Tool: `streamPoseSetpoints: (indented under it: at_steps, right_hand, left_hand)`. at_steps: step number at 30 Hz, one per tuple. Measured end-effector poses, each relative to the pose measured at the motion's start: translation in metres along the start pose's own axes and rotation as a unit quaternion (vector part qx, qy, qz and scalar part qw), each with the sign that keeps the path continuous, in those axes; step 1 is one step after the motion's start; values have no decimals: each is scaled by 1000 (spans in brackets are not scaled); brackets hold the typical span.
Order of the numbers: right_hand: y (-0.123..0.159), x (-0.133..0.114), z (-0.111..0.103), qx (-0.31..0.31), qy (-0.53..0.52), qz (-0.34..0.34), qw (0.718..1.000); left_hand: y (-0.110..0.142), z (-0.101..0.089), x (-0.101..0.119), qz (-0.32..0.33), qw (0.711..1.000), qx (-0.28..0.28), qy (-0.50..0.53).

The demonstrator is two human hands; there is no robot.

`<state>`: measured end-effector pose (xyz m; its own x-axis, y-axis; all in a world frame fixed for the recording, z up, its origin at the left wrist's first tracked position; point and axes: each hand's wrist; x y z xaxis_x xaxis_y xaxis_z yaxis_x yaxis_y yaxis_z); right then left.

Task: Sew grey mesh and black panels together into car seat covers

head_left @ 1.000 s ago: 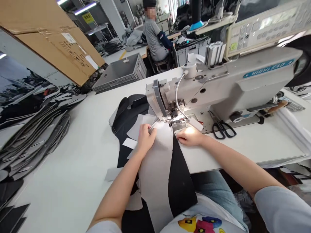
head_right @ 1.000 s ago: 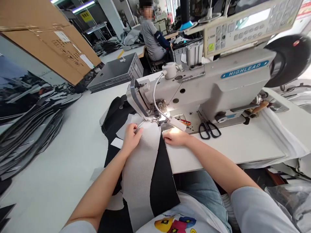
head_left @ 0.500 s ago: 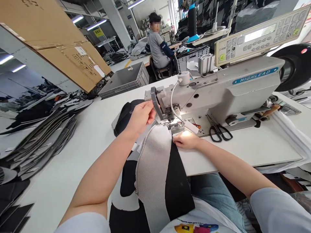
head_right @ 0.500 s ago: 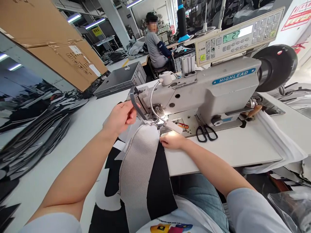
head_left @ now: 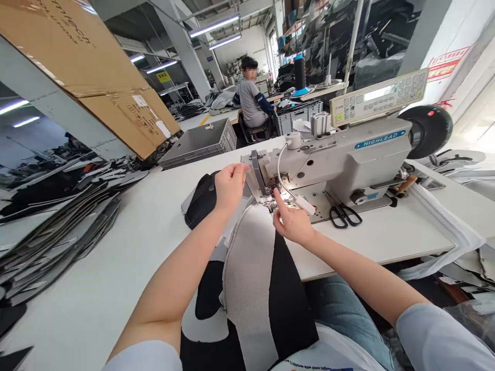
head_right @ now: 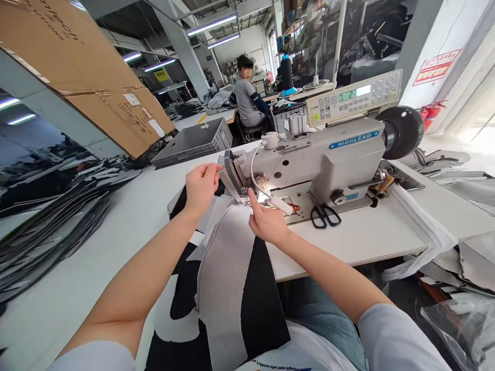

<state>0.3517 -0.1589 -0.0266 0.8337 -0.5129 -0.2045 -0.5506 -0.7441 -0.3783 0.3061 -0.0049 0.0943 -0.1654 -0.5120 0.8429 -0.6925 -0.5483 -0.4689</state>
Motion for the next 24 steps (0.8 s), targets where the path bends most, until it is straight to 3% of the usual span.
streamPoseSetpoints:
  at_steps: [2,4,6,8,11,19,22,24]
  right_hand:
    - [-3,-8,-11,-3,16,51,999]
    - [-6,-14,-19,-24,33,77,996]
    - [-8,-18,-26,-46,51,90,994]
    - [-8,-24,-34,-61,68,105,990]
    - [-10,-34,-48,-81,82,122,986]
    - [-16,-43,-64,-131,99,126,978]
    - [-16,-43,-69,-142,106,128,976]
    - [-17,-43,-72,-154,111,126,974]
  left_hand:
    - [0,2,-3,103,976,-36,-189]
    - [1,0,-5,198,912,-84,-348]
    - [2,-6,-8,260,856,-110,-432]
    - [2,-14,-11,298,830,-118,-457]
    - [3,-23,-14,334,827,-113,-439]
    - [9,-16,-11,366,900,-83,-222]
    - [12,-17,-13,423,879,-96,-195]
    - [30,-23,-19,470,849,-118,-210]
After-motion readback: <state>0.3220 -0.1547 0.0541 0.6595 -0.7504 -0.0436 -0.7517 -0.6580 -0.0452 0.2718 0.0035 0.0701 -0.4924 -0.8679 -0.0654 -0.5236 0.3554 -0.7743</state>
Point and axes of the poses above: each hand's wrist, its own y-axis away from the middle knuckle, its own z-axis out of the palm, x = y × z, and after that the axes turned 5 degrees about y, right-handed
